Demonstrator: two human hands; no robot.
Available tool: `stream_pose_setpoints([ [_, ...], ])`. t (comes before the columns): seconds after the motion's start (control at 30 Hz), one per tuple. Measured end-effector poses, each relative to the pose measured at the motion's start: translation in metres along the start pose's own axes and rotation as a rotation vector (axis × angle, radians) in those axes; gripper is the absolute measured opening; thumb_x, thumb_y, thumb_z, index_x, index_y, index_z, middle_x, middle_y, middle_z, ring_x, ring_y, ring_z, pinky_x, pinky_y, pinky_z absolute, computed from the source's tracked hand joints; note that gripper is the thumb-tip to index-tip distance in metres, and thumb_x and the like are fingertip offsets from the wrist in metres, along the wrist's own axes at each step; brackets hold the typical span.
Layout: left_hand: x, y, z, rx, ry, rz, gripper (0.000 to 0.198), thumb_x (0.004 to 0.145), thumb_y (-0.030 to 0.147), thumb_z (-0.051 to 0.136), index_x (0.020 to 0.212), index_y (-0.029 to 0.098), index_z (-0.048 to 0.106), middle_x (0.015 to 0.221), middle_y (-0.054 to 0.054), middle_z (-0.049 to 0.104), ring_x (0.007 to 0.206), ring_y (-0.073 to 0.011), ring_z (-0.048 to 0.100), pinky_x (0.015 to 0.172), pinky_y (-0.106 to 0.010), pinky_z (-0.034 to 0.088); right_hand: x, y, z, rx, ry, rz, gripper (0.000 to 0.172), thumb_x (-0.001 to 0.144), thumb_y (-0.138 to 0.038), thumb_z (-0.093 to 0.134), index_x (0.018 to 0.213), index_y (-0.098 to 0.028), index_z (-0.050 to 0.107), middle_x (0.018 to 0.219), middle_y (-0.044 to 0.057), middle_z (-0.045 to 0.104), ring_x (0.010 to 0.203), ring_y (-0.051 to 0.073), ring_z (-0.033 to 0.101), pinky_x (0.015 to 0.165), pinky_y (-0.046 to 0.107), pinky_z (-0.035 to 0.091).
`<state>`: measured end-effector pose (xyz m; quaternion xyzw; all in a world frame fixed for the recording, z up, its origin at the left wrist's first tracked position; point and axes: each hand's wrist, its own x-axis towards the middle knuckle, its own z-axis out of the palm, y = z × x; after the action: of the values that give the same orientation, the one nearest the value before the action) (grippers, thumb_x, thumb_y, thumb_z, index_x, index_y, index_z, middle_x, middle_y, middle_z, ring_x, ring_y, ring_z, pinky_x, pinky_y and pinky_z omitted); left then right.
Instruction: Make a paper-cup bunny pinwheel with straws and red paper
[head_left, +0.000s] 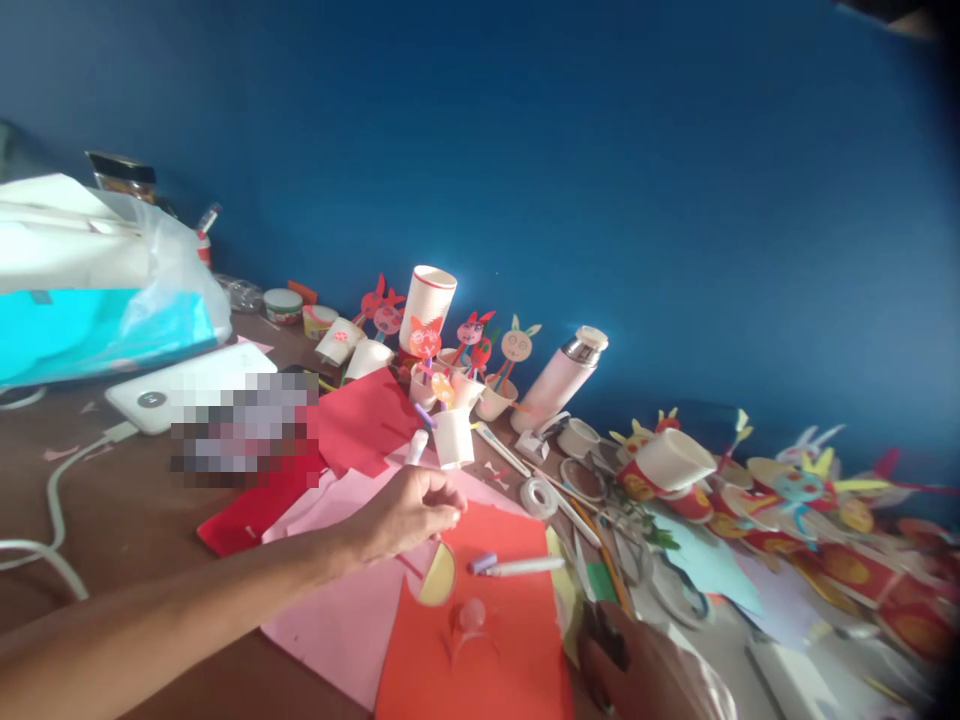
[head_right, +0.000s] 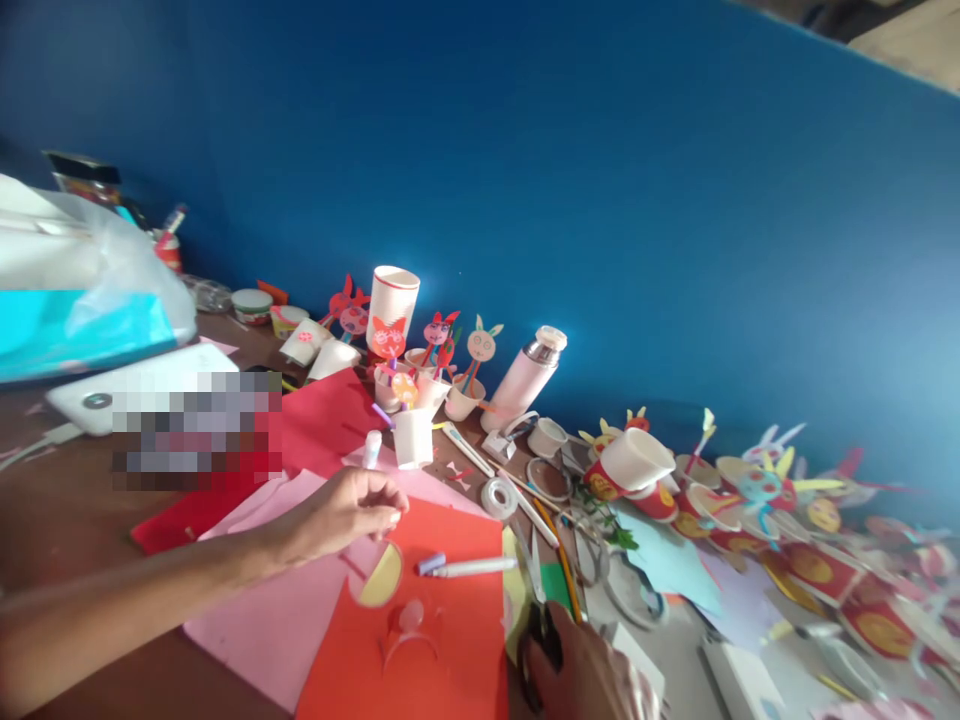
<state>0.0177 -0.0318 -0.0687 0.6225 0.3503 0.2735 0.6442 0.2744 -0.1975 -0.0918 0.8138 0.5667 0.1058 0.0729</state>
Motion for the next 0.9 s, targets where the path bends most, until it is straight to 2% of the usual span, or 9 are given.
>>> stream_pose_setpoints([
  [0.1,0.000,-0.003,0.001,0.055,-0.015,-0.015,0.013,0.068,0.021,0.054,0.075,0.013,0.061,0.064,0.001,0.059,0.056,-0.0097,0.053,0.055,-0.020,0.041,0.011,0.013,-0.017,0.045,-0.128,-0.040,0.015,0.077,-0.040,0.055,0.080,-0.030,0.066,0.067,0.002,0.072,0.064,0.030,0.069,0.048,0.031,0.040],
  [0.2,-0.001,-0.004,0.003,0.098,-0.034,-0.011,0.010,0.067,0.020,0.054,0.072,0.014,0.061,0.066,0.000,0.061,0.060,-0.0112,0.055,0.056,-0.020,0.040,0.027,0.017,-0.035,0.107,-0.154,-0.097,0.026,0.077,-0.045,0.054,0.092,-0.030,0.068,0.077,0.004,0.074,0.066,0.029,0.070,0.046,0.028,0.040],
  [0.3,-0.002,-0.007,0.008,0.137,-0.027,-0.002,0.010,0.067,0.021,0.052,0.071,0.015,0.059,0.064,0.001,0.060,0.059,-0.0120,0.054,0.055,-0.021,0.039,0.040,-0.006,-0.044,0.151,0.013,-0.273,0.025,0.084,-0.027,0.043,0.088,-0.028,0.068,0.073,0.003,0.072,0.064,0.021,0.069,0.048,0.024,0.042],
  [0.37,-0.003,-0.010,0.012,0.187,-0.022,-0.010,0.012,0.068,0.020,0.050,0.073,0.015,0.060,0.065,0.001,0.059,0.058,-0.0124,0.053,0.054,-0.021,0.038,0.045,-0.031,-0.041,0.209,0.100,-0.487,0.037,0.081,-0.012,0.039,0.107,-0.026,0.062,0.075,0.003,0.071,0.063,0.018,0.067,0.051,0.022,0.043],
  [0.43,-0.003,-0.011,0.014,0.252,-0.005,-0.026,0.015,0.067,0.018,0.048,0.074,0.015,0.060,0.066,0.000,0.060,0.059,-0.0129,0.053,0.053,-0.021,0.038,0.049,-0.053,-0.033,0.228,0.187,-0.577,0.040,0.083,-0.009,0.035,0.115,-0.020,0.057,0.061,0.003,0.066,0.052,0.017,0.063,0.047,0.022,0.040],
  [0.57,-0.005,-0.007,0.015,0.320,0.012,-0.025,0.018,0.070,0.017,0.044,0.074,0.016,0.061,0.069,0.000,0.060,0.061,-0.0126,0.052,0.056,-0.021,0.039,0.059,-0.067,-0.017,0.354,0.250,-0.534,0.038,0.089,-0.013,0.030,0.123,-0.011,0.046,0.054,0.001,0.061,0.045,0.016,0.058,0.046,0.024,0.041],
  [0.7,-0.003,-0.004,0.016,0.429,0.056,0.035,0.019,0.066,0.012,0.046,0.072,0.016,0.063,0.079,-0.001,0.060,0.068,-0.0131,0.051,0.063,-0.022,0.040,0.066,-0.057,-0.018,0.538,0.221,-0.470,0.030,0.089,-0.018,0.031,0.105,-0.019,0.057,0.067,0.003,0.065,0.051,0.016,0.060,0.045,0.024,0.045],
  [0.8,-0.001,-0.004,0.019,0.466,0.042,0.075,0.022,0.067,0.009,0.045,0.071,0.017,0.064,0.079,-0.002,0.062,0.070,-0.0136,0.053,0.065,-0.023,0.040,0.066,-0.049,-0.026,0.662,0.197,-0.467,0.020,0.091,-0.027,0.042,0.095,-0.023,0.062,0.094,0.004,0.065,0.070,0.015,0.062,0.058,0.027,0.052],
  [0.9,-0.002,-0.002,0.022,0.531,0.056,0.086,0.021,0.069,0.007,0.045,0.073,0.017,0.063,0.076,-0.002,0.064,0.068,-0.0138,0.054,0.066,-0.023,0.041,0.064,-0.046,-0.032,0.712,0.198,-0.481,0.022,0.090,-0.032,0.051,0.108,-0.022,0.058,0.112,0.005,0.059,0.091,0.017,0.060,0.077,0.034,0.051],
])
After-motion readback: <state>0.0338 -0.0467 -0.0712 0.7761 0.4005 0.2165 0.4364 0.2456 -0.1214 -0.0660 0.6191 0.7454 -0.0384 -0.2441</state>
